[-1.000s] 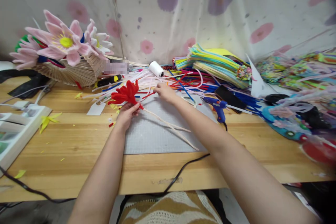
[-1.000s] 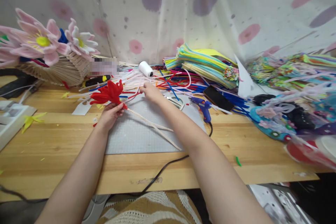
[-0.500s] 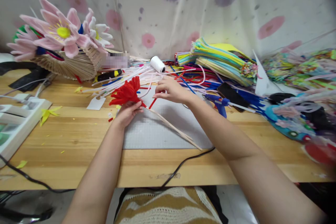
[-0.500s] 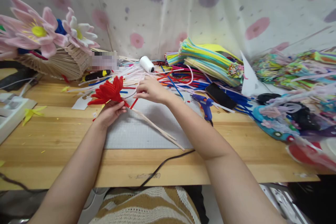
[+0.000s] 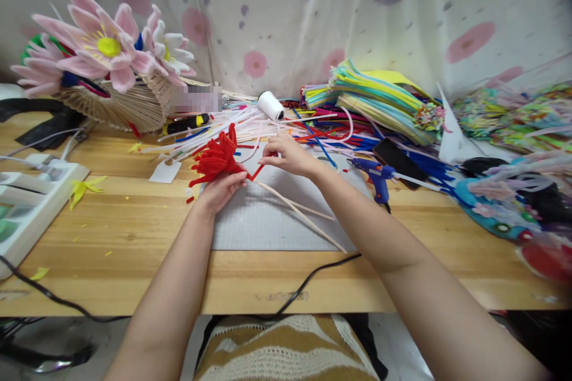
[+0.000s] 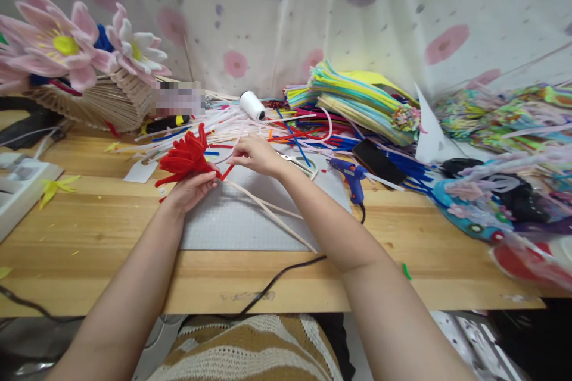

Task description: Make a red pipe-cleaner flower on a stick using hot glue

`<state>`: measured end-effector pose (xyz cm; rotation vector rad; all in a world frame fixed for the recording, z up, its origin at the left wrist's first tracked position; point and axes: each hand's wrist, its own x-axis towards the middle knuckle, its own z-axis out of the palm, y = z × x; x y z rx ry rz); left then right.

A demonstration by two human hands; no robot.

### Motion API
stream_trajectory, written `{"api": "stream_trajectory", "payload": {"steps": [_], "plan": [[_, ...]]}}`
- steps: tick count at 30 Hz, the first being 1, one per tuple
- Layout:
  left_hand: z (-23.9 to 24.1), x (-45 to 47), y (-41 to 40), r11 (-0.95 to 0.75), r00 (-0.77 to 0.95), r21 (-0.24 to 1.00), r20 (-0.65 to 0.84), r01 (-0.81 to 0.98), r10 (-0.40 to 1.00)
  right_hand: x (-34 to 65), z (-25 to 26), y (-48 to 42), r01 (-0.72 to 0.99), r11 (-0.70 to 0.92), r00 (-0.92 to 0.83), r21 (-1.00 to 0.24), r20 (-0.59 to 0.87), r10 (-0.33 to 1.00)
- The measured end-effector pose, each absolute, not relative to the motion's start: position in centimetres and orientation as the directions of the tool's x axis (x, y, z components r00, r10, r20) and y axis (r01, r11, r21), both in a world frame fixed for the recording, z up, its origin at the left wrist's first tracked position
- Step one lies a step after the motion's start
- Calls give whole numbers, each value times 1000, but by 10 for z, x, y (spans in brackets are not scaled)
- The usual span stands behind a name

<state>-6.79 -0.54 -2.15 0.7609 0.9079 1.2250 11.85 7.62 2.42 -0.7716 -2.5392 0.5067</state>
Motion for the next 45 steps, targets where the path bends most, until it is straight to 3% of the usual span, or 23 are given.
{"api": "stream_trajectory", "payload": {"steps": [24,45], "plan": [[-22,-65,-6,84,29,948,-78,-307,996,105,21,75,495,787,-747,-369,282,602],[-22,-66,-6,55,7,981,-54,-184,999,108,21,76,508,766,-737,-394,261,623]]}}
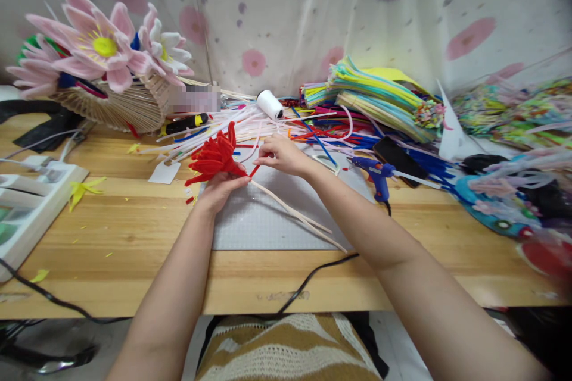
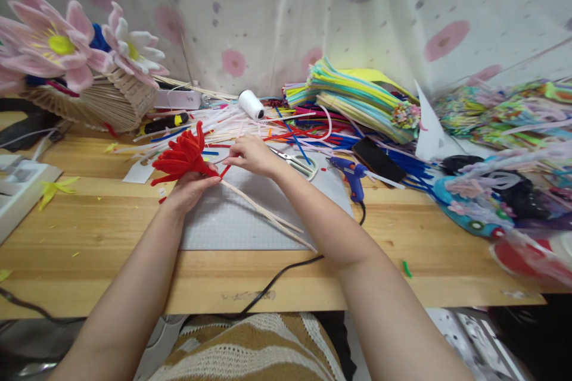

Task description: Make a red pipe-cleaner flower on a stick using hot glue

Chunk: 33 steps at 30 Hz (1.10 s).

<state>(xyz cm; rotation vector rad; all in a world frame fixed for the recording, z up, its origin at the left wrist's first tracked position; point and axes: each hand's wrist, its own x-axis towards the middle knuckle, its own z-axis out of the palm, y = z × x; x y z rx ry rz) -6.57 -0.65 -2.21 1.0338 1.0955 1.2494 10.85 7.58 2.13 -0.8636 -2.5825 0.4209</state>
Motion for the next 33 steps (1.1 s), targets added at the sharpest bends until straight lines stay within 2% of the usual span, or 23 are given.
{"api": "stream_trajectory", "payload": {"steps": [7,13,22,25,29,33], "plan": [[-29,-67,-5,41,-32,990,-46,-133,998,112,23,77,504,758,-731,-415,262,630],[-31,-66,-3,-55,-73,986,44,-160,996,114,19,77,493,745,-718,-449,273,640],[-21,-58,-9,-90,-29,936,85,-339,996,103,-1,72,409,639,-707,-652,216,673],[-18,-55,-11,-129,-79,923,108,-362,991,97,-10,66,390,575,-726,-719,144,672],[-18,-53,-11,-175,-163,924,125,-341,979,93,-16,57,318,393,-799,-863,-21,601],[-21,-55,-7,-233,-224,913,164,-334,961,95,-12,54,279,269,-824,-922,-86,560]]}}
